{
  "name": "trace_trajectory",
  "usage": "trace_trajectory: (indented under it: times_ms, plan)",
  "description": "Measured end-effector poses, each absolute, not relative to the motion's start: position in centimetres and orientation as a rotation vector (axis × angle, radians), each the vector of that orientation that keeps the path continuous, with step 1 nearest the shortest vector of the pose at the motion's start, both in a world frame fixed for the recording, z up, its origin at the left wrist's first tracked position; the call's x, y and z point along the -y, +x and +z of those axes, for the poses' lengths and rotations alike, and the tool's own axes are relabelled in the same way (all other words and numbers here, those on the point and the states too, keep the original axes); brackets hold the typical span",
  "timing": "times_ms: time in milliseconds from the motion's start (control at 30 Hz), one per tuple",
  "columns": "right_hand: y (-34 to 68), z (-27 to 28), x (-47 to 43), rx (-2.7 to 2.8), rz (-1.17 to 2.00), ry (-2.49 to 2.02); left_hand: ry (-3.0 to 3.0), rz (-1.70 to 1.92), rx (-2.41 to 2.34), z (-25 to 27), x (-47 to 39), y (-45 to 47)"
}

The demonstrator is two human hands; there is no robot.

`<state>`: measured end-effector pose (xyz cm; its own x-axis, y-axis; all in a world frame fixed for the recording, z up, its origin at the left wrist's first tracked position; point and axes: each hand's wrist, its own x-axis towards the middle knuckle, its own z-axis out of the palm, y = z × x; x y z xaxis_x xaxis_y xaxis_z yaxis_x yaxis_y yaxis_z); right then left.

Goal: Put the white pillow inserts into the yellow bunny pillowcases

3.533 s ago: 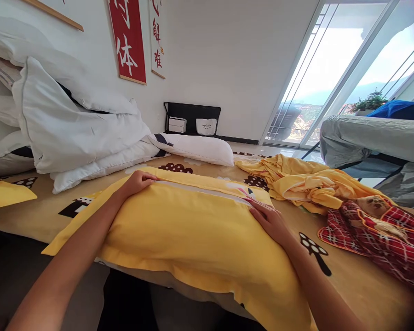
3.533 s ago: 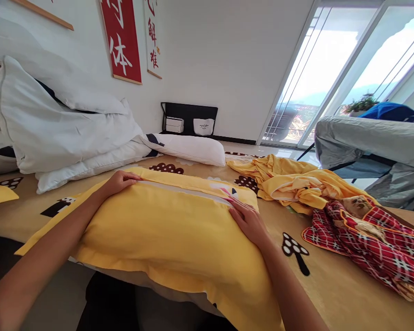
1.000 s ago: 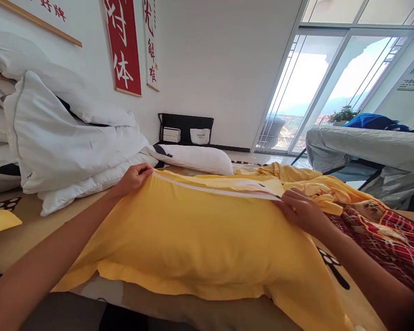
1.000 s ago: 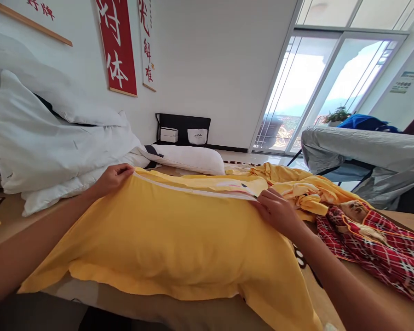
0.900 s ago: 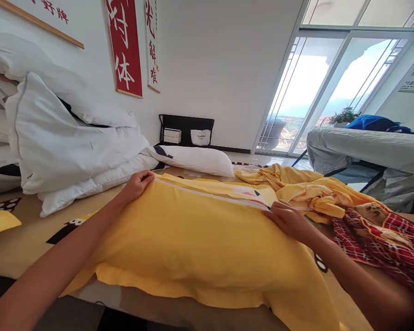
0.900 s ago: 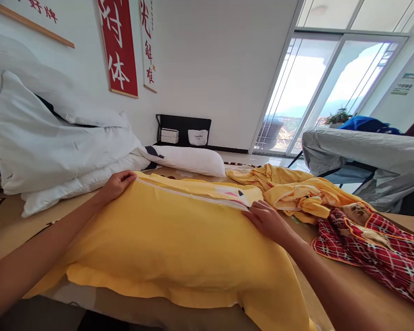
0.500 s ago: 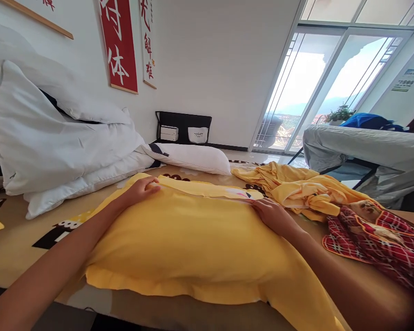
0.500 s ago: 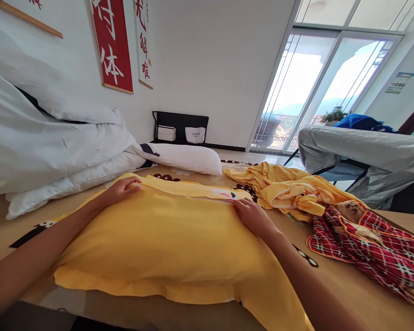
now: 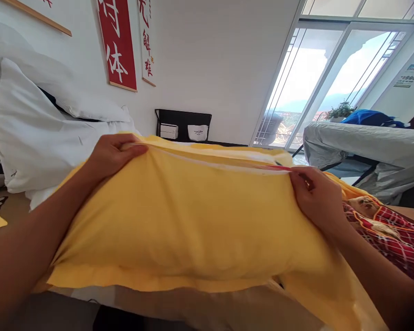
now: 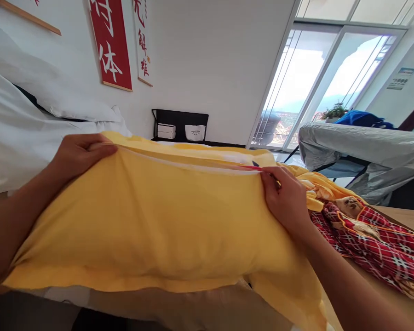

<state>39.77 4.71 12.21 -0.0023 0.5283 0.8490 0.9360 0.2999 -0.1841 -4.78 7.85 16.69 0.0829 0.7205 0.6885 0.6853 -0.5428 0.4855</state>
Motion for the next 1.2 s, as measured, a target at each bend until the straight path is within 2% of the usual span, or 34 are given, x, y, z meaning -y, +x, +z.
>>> trace_trajectory:
  times_ms: [200, 433, 600, 667, 767, 800, 933, 1067, 1200]
  plan:
    - [39.0, 10.8, -4.4, 1.913, -0.468, -1.334, 2.125, 1.251, -1.448, 16.3, -6.5, -5.2]
    - [38.4, 14.7, -3.8, 2.042, -0.625, -1.458, 2.142, 1.579, -1.515, 18.4, -5.5, -5.6]
    - [38.3, 13.6, -4.5, 2.281, -0.376, -1.452, 2.054, 1.145, -1.422, 14.4, -7.0, -4.8]
    - [38.3, 13.2, -4.8, 2.175, -0.444, -1.450, 2.033, 1.244, -1.412, 13.8, -7.3, -4.3]
    - [37.7, 13.8, -5.4, 2.011, -0.491, -1.426, 2.025, 1.627, -1.397, 15.2, -7.7, -4.3]
    - [37.4, 14.1, -5.7, 2.057, -0.450, -1.419, 2.073, 1.607, -1.398, 15.8, -8.0, -4.4]
    - [36.6, 14.6, -7.2, 2.206, -0.359, -1.433, 2.175, 1.161, -1.437, 16.2, -9.2, -5.3]
    - [36.5, 14.5, -7.9, 2.090, -0.380, -1.462, 2.014, 1.414, -1.440, 14.8, -9.6, -5.8]
    - [36.5, 14.8, -7.6, 2.124, -0.449, -1.453, 2.026, 1.250, -1.423, 14.0, -9.8, -5.6]
